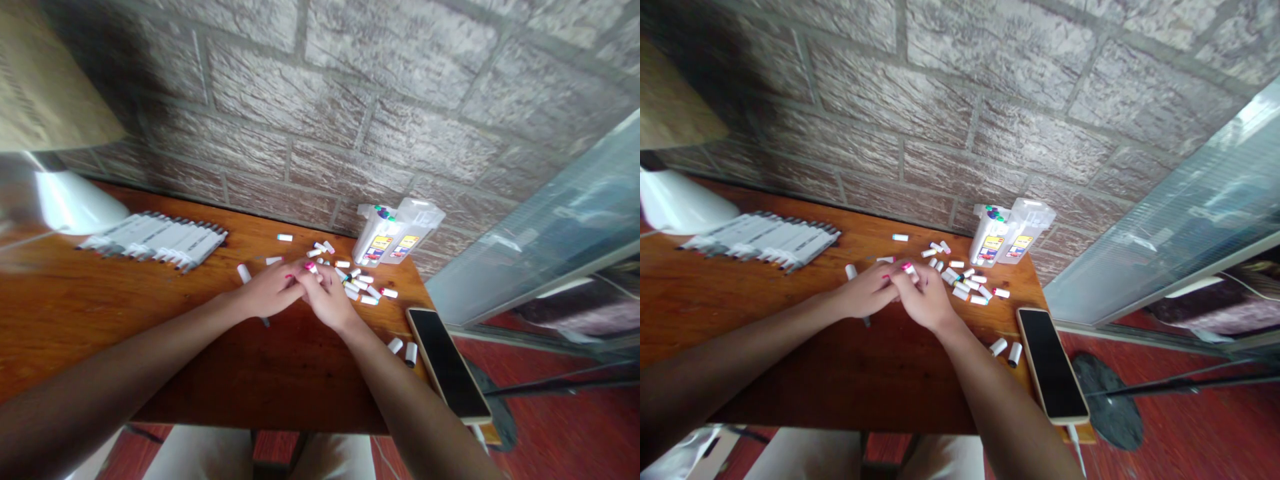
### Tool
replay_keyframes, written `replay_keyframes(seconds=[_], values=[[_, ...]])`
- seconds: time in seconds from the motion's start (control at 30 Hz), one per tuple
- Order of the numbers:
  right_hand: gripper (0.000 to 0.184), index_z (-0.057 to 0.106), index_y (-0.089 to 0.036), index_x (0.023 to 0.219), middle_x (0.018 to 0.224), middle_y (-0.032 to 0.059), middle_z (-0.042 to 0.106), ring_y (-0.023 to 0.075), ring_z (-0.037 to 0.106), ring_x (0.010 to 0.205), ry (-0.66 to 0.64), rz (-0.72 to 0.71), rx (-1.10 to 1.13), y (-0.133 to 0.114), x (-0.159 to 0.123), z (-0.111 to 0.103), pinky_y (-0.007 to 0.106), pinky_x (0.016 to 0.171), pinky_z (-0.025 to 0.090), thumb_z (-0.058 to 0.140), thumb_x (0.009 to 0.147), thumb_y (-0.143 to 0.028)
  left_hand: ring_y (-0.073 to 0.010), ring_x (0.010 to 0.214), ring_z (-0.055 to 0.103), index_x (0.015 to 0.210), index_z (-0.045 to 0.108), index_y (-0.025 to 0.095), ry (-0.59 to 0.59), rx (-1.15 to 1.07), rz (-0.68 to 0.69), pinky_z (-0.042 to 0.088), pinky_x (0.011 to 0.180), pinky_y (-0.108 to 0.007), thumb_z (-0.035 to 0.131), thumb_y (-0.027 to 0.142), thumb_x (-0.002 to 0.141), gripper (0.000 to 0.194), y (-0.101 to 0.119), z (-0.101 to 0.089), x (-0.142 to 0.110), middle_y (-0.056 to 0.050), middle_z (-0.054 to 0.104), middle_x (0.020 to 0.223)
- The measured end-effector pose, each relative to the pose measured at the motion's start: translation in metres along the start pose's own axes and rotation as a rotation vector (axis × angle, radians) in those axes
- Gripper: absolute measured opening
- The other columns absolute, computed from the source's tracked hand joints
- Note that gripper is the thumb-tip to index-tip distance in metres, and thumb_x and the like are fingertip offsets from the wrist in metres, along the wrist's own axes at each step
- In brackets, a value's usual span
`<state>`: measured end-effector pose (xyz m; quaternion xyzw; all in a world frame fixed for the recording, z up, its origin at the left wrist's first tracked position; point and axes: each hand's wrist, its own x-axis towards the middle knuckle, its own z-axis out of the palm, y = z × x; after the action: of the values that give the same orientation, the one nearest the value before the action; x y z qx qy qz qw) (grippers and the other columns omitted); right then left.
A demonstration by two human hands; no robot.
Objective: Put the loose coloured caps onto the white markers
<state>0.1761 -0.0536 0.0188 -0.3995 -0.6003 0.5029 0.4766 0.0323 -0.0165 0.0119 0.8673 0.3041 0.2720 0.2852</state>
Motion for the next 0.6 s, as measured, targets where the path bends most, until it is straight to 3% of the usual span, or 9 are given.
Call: replay_keyframes(seconds=[0.2, 0.33, 0.6], values=[[0.028, 0.055, -0.016, 0.066, 0.065, -0.0014, 0.058, 0.0088, 0.053, 0.063, -0.029, -0.034, -0.072, -0.0001, 0.0004, -0.0040, 0.021, 0.062, 0.043, 0.054, 0.088, -0.034, -0.0172, 0.084, 0.063, 0.081, 0.064, 0.016, -0.002, 0.023, 0.023, 0.050, 0.087, -0.028, 0.037, 0.025, 0.091, 0.030, 0.0020, -0.0015, 0.0022, -0.005, 0.070, 0.083], [0.029, 0.053, -0.017, 0.065, 0.056, -0.0047, 0.052, 0.0066, 0.048, 0.054, -0.009, 0.023, -0.094, -0.0001, 0.0006, -0.0043, 0.020, 0.056, 0.039, 0.055, 0.088, -0.034, -0.0174, 0.082, 0.063, 0.067, 0.053, 0.019, -0.008, 0.030, 0.027, 0.050, 0.091, -0.029, 0.035, 0.025, 0.089, 0.029, 0.0007, -0.0005, 0.0032, -0.002, 0.061, 0.066], [0.035, 0.051, -0.017, 0.054, 0.047, -0.0055, 0.049, 0.0057, 0.046, 0.046, 0.016, 0.091, -0.160, -0.0018, 0.0013, -0.0053, 0.019, 0.054, 0.037, 0.053, 0.088, -0.028, -0.0155, 0.071, 0.058, 0.066, 0.049, 0.018, -0.090, 0.035, -0.045, 0.044, 0.071, -0.027, 0.031, 0.036, 0.092, 0.036, -0.0011, -0.0006, 0.0025, -0.002, 0.061, 0.068]])
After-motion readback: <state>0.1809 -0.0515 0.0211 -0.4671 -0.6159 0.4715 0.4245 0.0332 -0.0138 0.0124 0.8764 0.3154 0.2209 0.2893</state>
